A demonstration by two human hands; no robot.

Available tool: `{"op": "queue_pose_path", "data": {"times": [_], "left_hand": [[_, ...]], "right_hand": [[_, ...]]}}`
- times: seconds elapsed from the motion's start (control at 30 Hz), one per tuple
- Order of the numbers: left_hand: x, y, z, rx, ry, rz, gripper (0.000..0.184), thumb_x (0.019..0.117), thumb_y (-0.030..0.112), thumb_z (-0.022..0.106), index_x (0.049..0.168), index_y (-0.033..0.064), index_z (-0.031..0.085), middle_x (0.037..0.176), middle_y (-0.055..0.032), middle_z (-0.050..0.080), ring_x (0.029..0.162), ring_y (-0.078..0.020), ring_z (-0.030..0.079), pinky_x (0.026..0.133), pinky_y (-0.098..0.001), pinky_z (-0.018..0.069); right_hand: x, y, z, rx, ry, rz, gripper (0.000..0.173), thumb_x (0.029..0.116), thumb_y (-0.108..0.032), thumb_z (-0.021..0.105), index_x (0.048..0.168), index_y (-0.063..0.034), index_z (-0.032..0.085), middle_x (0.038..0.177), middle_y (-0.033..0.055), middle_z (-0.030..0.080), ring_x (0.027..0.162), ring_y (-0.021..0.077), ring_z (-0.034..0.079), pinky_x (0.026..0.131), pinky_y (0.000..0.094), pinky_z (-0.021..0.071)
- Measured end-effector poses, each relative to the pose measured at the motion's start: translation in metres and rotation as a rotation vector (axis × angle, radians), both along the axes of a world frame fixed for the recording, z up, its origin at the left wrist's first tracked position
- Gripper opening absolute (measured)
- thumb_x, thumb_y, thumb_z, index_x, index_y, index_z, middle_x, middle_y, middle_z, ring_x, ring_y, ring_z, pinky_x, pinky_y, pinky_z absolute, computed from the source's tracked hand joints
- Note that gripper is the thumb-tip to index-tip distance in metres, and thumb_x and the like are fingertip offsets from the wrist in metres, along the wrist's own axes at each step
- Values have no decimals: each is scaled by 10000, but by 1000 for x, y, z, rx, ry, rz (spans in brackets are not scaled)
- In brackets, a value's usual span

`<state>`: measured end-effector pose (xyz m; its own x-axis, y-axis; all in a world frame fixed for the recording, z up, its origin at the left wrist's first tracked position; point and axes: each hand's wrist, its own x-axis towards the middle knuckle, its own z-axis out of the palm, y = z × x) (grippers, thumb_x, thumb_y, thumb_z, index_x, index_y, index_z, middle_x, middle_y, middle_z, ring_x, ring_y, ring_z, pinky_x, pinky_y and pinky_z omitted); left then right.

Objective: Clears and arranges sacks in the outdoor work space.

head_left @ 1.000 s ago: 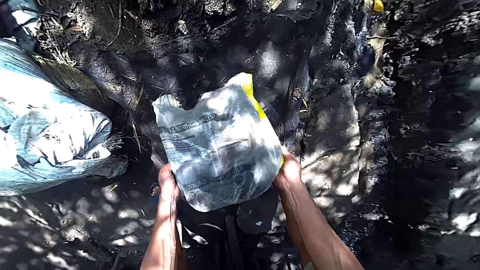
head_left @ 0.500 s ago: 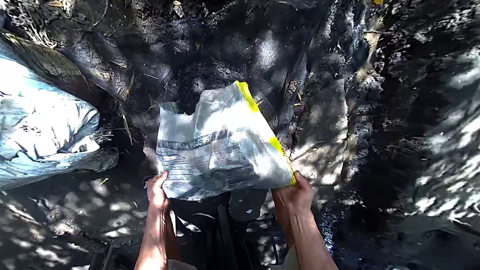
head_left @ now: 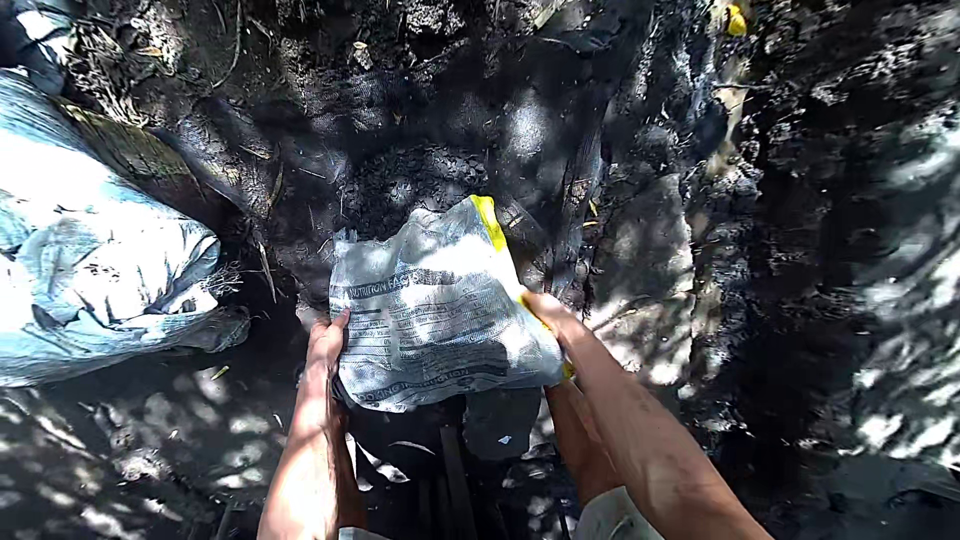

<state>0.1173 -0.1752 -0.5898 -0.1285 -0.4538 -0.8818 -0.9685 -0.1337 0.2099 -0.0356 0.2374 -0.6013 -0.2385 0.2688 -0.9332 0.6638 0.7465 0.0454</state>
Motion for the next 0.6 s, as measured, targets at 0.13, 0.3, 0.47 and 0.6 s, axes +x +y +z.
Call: {"op": "queue_pose_path", "data": {"times": [0.13, 0.3, 0.47, 0.6], "left_hand": [[-8, 12, 32, -3, 132, 338, 292, 1023, 270, 644, 1103, -6, 695, 980, -153, 738, 882, -232, 729, 792, -451, 619], [-32, -6, 80, 104, 507, 543, 226, 1063, 171, 550, 1115, -13, 671, 921, -139, 743, 824, -221, 743, 748, -425, 643], [-68, -27, 89, 168, 689, 421, 289, 1092, 222, 488, 1240, 49, 666, 1081, -118, 742, 971, -217, 729, 864, -450, 618], [-91, -40, 106, 189, 755, 343, 241, 1056, 241, 538, 1173, 101, 696, 1067, -70, 739, 974, -184, 715, 866, -434, 608]], "right_hand": [[12, -10, 17, -20, 251, -460, 392, 1051, -375, 578, 1150, -13, 694, 1102, 157, 704, 1022, 245, 667, 900, 462, 542], [-35, -29, 93, -416, 537, -1199, 288, 1056, -361, 555, 1119, -98, 654, 869, 70, 706, 743, 173, 697, 627, 375, 606], [-84, -39, 98, -640, 781, -967, 357, 1069, -426, 529, 1244, -130, 625, 1067, 48, 710, 981, 172, 700, 867, 424, 610], [-118, -47, 108, -777, 868, -800, 318, 1075, -385, 516, 1161, -122, 673, 1055, 35, 722, 994, 172, 702, 901, 437, 602]]}}
